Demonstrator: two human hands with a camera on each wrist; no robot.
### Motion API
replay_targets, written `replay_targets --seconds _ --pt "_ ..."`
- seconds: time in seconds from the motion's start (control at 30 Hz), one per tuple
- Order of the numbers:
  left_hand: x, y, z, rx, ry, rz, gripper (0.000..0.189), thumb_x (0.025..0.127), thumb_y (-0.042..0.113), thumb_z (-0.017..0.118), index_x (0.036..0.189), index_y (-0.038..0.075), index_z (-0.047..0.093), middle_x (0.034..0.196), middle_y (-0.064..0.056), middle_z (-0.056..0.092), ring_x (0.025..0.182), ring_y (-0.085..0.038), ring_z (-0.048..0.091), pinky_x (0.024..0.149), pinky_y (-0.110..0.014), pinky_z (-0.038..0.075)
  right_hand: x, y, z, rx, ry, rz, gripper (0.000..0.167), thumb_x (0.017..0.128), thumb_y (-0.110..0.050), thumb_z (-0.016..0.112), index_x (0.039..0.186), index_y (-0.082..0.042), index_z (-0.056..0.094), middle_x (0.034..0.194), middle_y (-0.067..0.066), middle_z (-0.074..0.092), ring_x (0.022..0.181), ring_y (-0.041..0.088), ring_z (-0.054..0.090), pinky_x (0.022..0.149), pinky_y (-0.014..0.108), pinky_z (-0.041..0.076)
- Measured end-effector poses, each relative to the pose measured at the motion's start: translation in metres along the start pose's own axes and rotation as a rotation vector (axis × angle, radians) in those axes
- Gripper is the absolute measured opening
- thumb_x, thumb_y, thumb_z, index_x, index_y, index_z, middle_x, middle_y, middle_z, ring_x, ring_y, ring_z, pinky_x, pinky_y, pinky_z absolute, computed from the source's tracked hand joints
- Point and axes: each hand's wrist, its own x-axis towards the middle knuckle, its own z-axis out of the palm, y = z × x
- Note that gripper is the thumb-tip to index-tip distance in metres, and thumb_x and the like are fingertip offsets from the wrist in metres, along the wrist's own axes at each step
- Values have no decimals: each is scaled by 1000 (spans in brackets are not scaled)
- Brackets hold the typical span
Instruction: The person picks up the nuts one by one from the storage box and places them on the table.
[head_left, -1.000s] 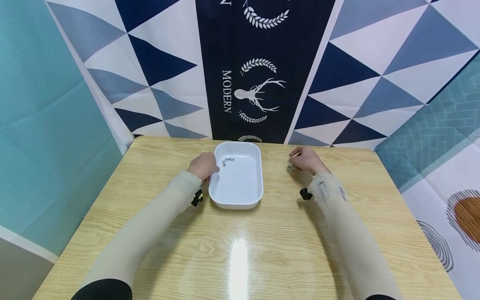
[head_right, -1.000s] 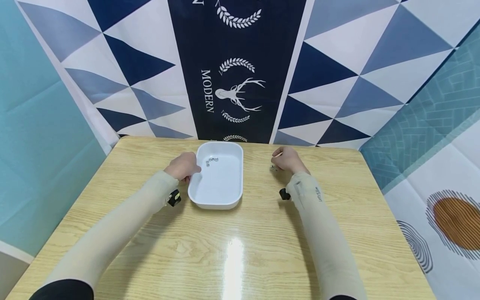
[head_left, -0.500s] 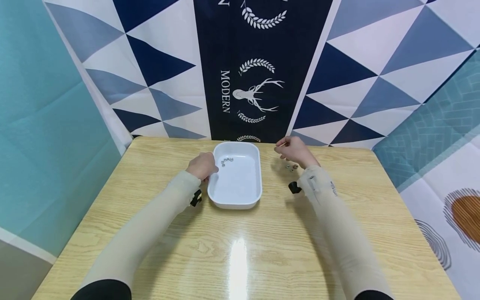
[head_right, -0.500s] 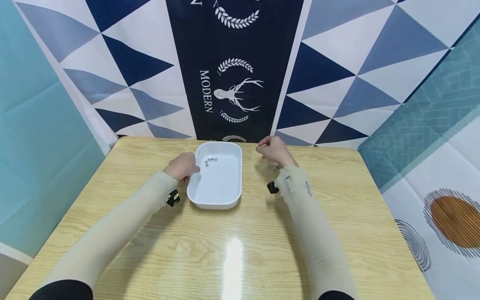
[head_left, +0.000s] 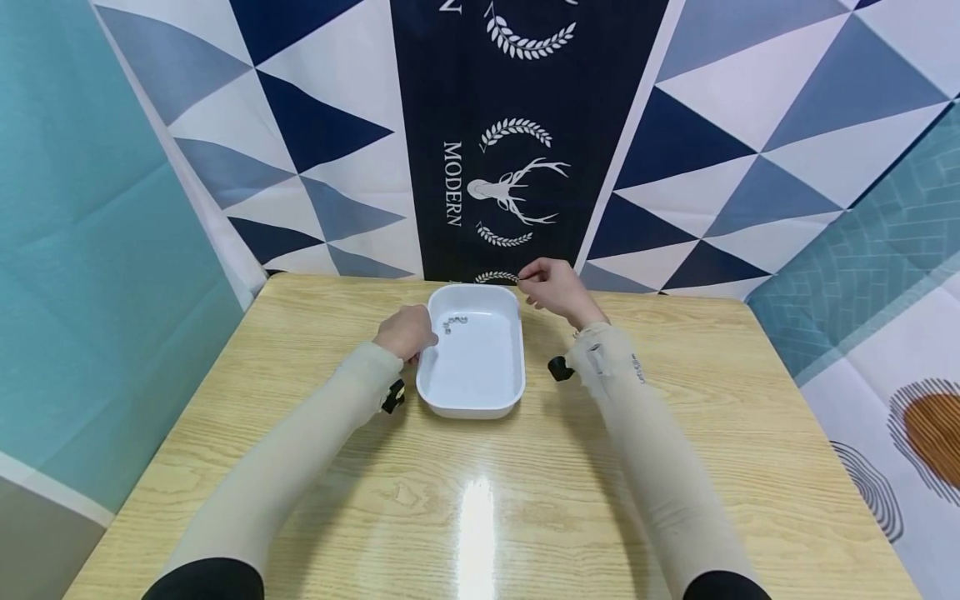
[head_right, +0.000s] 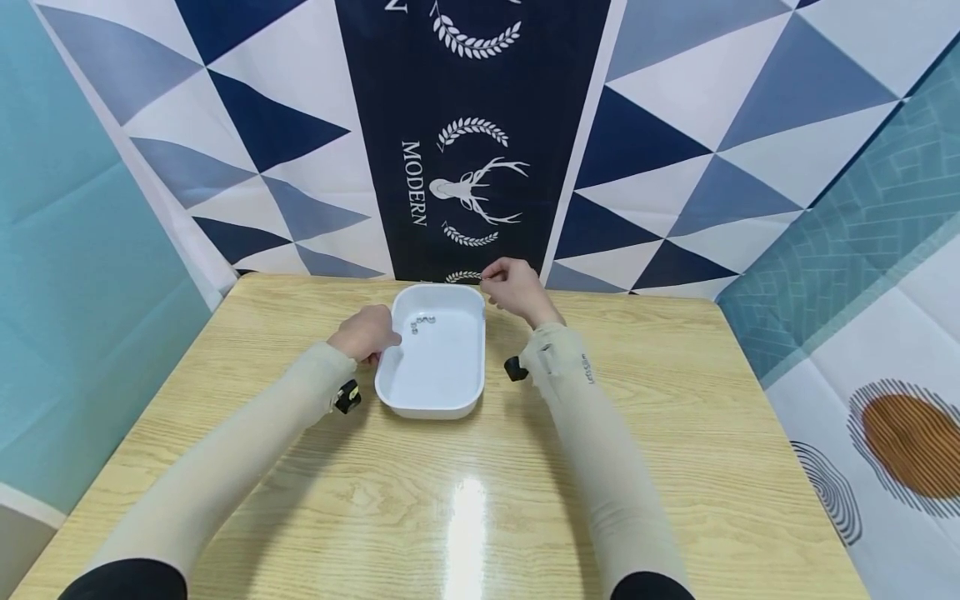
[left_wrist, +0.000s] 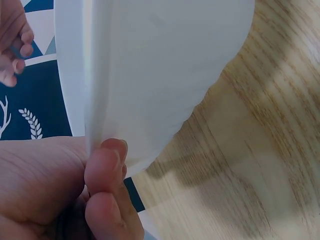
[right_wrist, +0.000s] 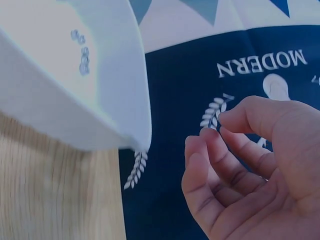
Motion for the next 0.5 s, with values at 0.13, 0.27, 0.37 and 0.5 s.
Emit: replay_targets --seconds 0.13,0.27,0.37,0.5 --pt "-1 1 0 -3 -2 -3 26 102 16 60 117 -4 67 66 -9 66 47 -15 59 44 -23 47 3 -8 10 20 -1 -3 28 100 -19 62 122 -1 64 105 16 69 86 27 69 82 44 60" --pt "-2 1 0 -7 -1 -4 27 102 16 60 118 -4 66 67 -9 66 47 -15 59 44 -23 47 5 -13 20 37 -5 0 27 99 -18 63 122 -3 64 109 19 69 86 27 70 77 35 61" --pt "-3 0 -1 -8 0 -4 26 101 16 61 118 -4 67 67 -10 66 48 -15 59 44 -23 47 7 -14 26 43 -11 0 26 99 -17 63 121 -3 64 114 23 69 92 35 70 72 31 61" --pt "-3 0 -1 -11 1 -1 26 101 15 61 117 -5 67 67 -10 67 48 -15 59 44 -23 47 10 -16 34 61 -16 7 24 99 -18 64 119 -4 64 117 27 68 98 43 70 73 34 61"
